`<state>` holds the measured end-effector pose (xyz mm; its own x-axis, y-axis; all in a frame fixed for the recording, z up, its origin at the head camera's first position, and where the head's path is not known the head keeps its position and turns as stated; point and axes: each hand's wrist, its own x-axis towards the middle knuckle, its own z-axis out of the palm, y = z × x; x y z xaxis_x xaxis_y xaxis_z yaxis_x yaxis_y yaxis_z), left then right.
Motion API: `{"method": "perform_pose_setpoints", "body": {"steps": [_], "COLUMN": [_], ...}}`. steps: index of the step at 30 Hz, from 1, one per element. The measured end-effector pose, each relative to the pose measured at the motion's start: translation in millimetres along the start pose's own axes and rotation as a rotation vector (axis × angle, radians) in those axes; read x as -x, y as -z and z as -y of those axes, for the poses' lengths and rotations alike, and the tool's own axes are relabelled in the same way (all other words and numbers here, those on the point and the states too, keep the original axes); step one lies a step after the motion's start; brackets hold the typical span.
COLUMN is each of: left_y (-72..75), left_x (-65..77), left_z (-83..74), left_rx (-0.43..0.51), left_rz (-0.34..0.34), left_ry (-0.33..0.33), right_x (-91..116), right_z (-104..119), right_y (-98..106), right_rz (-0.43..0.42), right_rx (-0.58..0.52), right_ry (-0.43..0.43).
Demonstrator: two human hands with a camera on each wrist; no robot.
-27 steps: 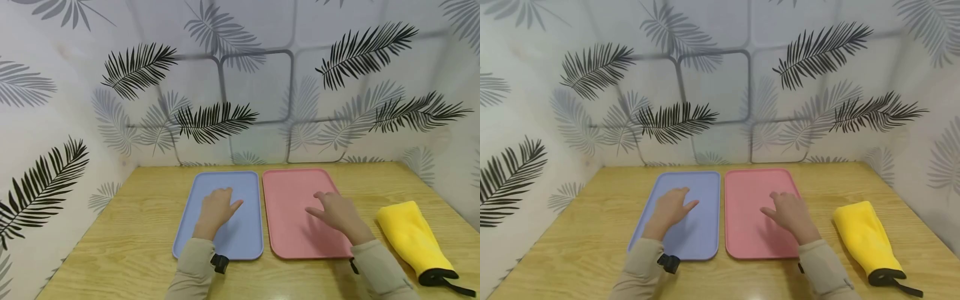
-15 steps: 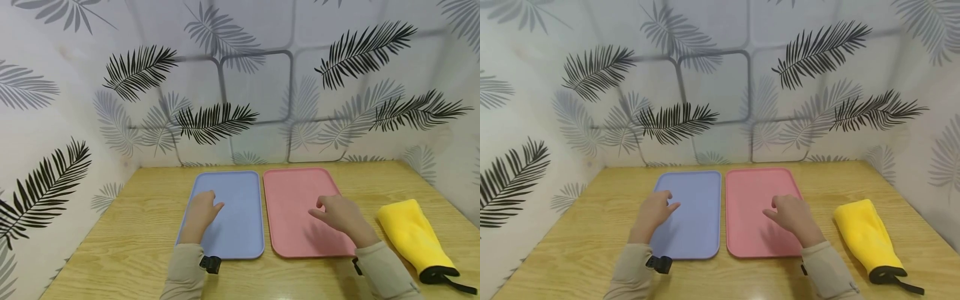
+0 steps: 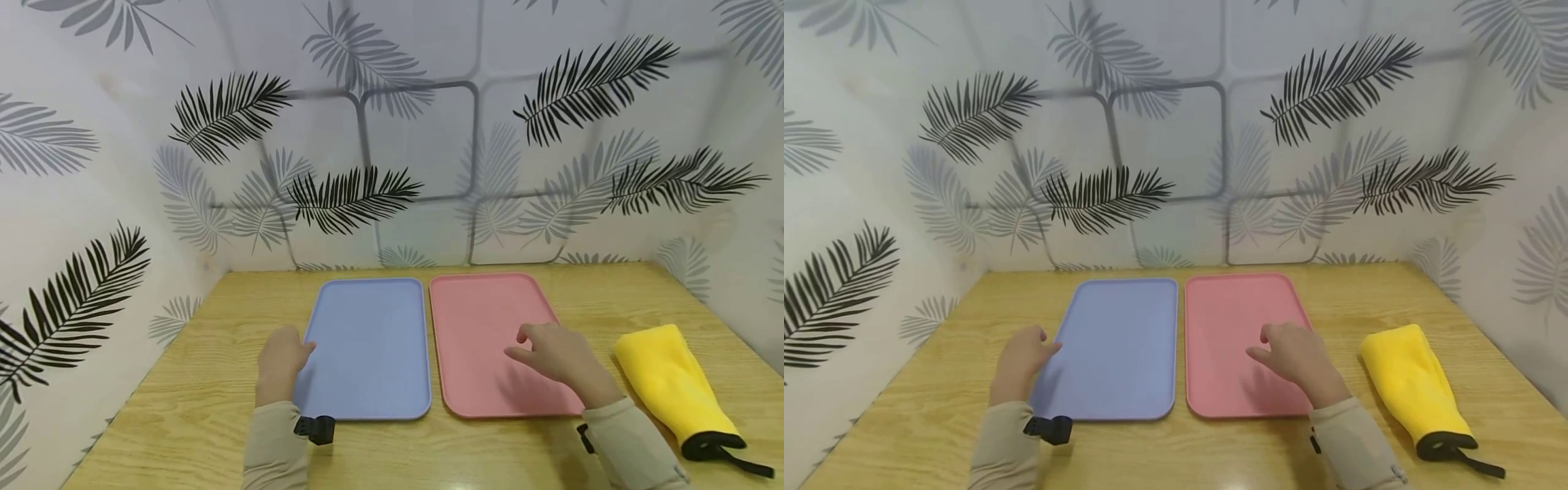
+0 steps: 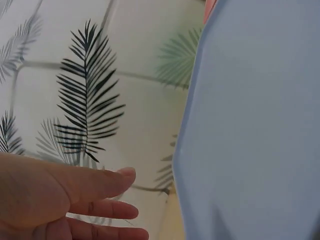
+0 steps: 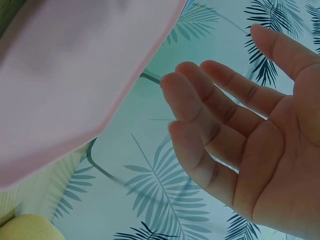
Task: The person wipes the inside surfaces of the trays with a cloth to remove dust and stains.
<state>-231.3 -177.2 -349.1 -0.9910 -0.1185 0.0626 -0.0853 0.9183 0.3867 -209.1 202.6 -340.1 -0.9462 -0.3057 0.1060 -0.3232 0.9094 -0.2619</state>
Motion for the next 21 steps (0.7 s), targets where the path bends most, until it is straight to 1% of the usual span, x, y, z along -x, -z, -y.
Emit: {"method": "perform_pose_setpoints", "body": {"steps": [4, 8, 12, 21], "left_y": [-0.2, -4.2, -9.9, -21.0], "left_x": [1.5, 1.4, 0.3, -2.5], "left_z": [8.4, 12.6, 15.8, 21.3], "left_rx": [0.011, 0.021, 0.018, 0.035], "left_rz": [0.066, 0.123, 0.136, 0.115], "left_ry": [0.048, 0.090, 0.092, 0.079], "right_x": [0.7, 1.4, 1.6, 1.4], "right_z": [0.1, 0.5, 0.6, -0.1], "right_y": [-1.7, -2.8, -2.8, -3.8], "right_rz": [-0.001, -0.001, 0.004, 0.036], "right_rx": [0.000, 0.003, -0.005, -0.020], "right_ry": [0.005, 0.010, 0.012, -0.007]}}
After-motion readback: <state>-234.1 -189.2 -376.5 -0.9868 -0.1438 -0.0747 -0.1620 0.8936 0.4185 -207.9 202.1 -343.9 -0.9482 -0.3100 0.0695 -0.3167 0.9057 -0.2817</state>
